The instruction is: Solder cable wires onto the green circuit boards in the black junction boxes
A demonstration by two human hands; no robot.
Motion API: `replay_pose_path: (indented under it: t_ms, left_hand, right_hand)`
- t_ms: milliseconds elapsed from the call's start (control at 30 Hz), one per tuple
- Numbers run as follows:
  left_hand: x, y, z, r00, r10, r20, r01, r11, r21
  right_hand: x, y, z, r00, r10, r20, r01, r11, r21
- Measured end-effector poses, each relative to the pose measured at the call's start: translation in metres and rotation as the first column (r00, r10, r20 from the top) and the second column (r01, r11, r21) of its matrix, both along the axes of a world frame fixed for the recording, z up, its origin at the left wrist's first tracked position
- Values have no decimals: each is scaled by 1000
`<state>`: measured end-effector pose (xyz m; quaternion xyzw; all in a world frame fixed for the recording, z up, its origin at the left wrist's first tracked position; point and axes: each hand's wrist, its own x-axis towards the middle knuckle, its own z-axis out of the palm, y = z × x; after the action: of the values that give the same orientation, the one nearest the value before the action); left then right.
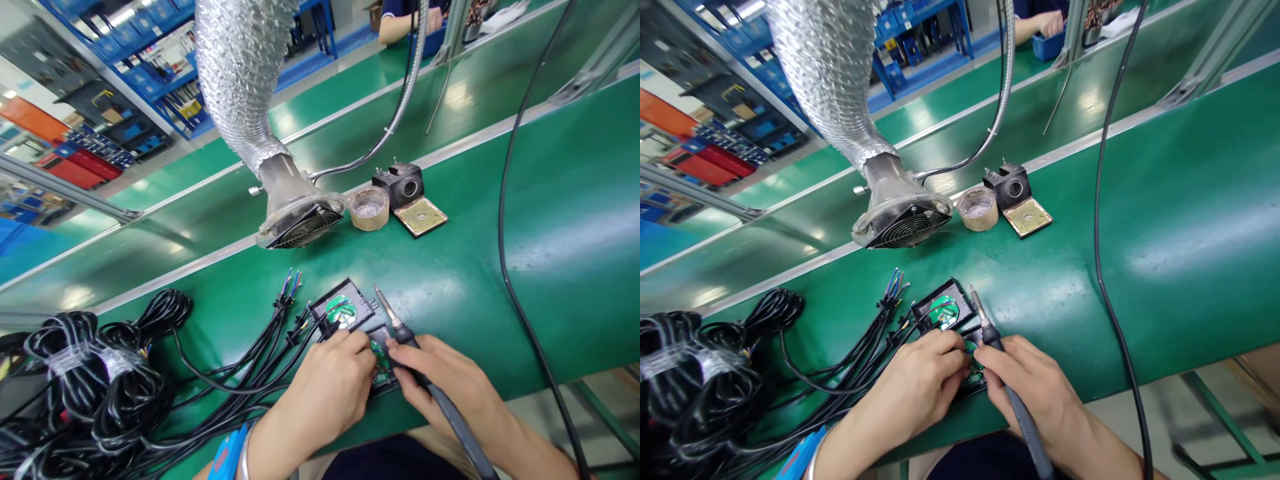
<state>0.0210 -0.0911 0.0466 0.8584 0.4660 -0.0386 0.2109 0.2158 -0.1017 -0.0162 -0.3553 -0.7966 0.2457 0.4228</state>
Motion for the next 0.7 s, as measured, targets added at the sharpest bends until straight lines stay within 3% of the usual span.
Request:
replay_pose_path:
  t_ms: [300, 567, 700]
  left_hand:
    - [-1, 3, -6, 1000, 16, -15, -15, 994, 106]
    - [0, 2, -6, 997, -49, -52, 58, 978, 200]
    - [0, 3, -6, 996, -81, -31, 85, 976, 201]
  right_hand:
    - [1, 1, -6, 999, -25, -34, 23, 999, -44]
    - [30, -14, 25, 995, -99, -19, 99, 994, 46]
    - [34, -22, 29, 995, -102, 6, 102, 995, 0]
